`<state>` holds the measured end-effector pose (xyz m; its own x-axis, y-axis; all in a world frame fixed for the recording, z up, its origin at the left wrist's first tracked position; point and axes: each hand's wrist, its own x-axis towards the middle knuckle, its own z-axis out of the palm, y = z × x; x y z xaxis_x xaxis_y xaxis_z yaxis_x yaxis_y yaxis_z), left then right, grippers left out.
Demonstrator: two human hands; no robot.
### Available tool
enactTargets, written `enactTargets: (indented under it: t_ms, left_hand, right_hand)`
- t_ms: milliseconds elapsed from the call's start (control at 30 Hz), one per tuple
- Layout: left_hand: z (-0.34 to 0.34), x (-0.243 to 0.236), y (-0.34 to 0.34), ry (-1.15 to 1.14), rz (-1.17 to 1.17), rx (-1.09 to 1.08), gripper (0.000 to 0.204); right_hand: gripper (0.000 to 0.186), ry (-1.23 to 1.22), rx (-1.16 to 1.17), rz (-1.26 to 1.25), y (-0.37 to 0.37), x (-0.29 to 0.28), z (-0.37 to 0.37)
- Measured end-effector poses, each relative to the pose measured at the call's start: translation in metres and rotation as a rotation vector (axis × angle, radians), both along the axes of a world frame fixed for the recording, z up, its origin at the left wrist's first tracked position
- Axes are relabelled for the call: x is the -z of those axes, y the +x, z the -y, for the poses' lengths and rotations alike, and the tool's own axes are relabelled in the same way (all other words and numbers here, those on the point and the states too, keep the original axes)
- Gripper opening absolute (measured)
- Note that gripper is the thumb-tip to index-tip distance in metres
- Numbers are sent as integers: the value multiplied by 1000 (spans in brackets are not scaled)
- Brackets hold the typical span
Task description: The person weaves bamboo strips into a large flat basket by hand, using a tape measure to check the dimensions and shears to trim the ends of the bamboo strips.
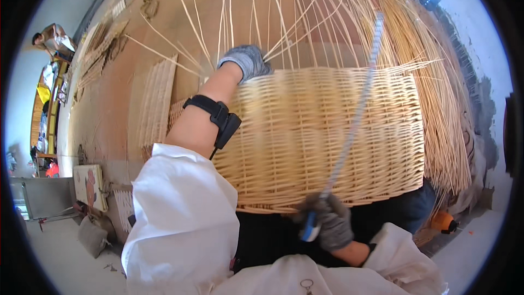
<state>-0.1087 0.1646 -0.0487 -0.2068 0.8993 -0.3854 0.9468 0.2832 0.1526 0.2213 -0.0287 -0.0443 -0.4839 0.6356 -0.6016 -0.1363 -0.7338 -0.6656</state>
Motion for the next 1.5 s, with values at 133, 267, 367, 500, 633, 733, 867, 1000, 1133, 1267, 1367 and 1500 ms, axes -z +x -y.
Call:
enactTargets:
  t_ms: [133,267,367,500,633,733,867,1000,1133,1267,1367,1500]
  left_hand:
    - [-7,-11,9,-134,44,-40,52]
    - [-13,-8,25,-103,-183,37,53]
    - [-20,4,30,-48,-255,106,53]
    - [-18,23,26,211,-234,-212,39]
    - [-3,19,9,375,474,-632,32]
    - [5,7,2,273,840,-400,31]
    - [9,3,6,257,819,-258,33]
    - [31,10,10,855,1401,-484,25]
    - [49,2,6,779,1634,-325,23]
    - [6,-2,27,337,730,-348,18]
    - [-26,7,51,173,360,-94,32]
    - [-39,21,67,105,-29,152,53]
  right_hand:
    - [21,96,131,120,36,2,-48]
    - [20,71,171,75,49,15,-62]
    - [20,16,134,112,50,21,-62]
    - [21,-29,102,49,52,21,-63]
    - [22,-29,58,30,56,19,-67]
    - [21,-55,-1,21,57,20,-69]
    - [20,-103,-64,-5,56,21,-70]
    - [21,-120,-99,5,56,20,-68]
    - [24,-167,-125,-25,59,18,-61]
    - [29,-328,-279,-142,60,16,-46]
    - [25,-466,-340,-73,54,15,-22]
    - [30,-342,-244,-82,40,26,9]
